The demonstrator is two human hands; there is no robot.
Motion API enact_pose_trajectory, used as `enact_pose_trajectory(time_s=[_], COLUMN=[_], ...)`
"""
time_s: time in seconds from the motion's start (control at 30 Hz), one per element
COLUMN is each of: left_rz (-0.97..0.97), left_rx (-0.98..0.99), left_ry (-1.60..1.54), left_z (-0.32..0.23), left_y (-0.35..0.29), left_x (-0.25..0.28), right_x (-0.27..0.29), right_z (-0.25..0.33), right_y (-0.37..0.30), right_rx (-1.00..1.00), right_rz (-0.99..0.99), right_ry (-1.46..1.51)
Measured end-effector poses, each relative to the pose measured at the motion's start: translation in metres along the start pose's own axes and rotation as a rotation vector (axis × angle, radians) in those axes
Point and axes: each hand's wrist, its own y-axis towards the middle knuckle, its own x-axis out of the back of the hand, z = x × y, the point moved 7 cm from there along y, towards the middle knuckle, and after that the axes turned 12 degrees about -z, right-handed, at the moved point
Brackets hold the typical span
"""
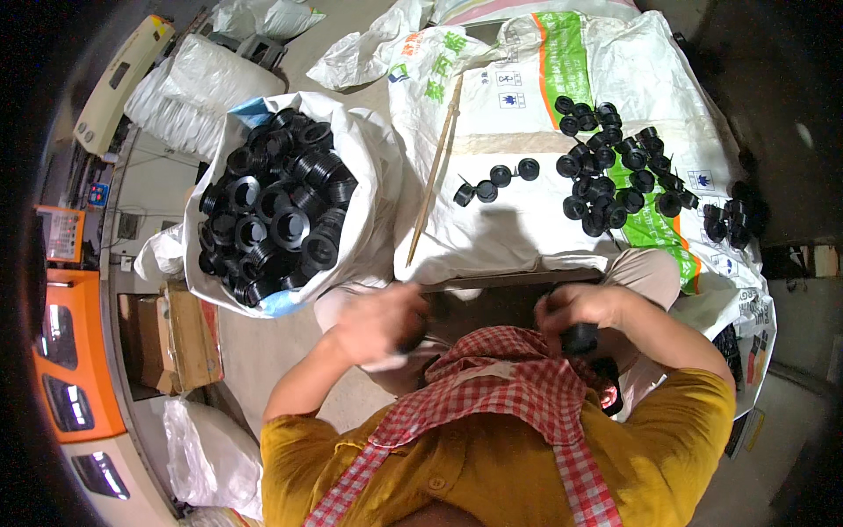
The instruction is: The person sits on the floor and repeatedly picks up black plastic threaded fittings and small black caps, then presses the caps onto the fittings by hand. The assembled units are placed into a large white sack. The person also moves a sack of parts and later handles a cardboard box containing white plastic objects.
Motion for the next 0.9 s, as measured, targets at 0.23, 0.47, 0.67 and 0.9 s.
enact_pose_trajectory(time_s=[0.23,0.47,0.67,0.9], left_rz=[-0.383,-0.195,-0.481,-0.581], left_rx=[1.462,1.013,0.468,1.121], left_ry=[-1.908,-0.586,0.385,0.324], left_z=[0.002,0.027,0.059,0.227], left_y=[0.006,-0.002,0.029,-0.083], left_x=[-0.114,-0.108,0.075,0.201], right_x=[-0.014,0.025,0.189,0.267], right_z=[0.06,0.057,-0.024,0.007], right_y=[0.044,0.066,0.121,0.185], right_rx=[0.894,1.09,0.789,0.437], right_rz=[-0.395,-1.223,-1.548,-1.627], right_ry=[0.769,-0.272,-0.311,-0.431])
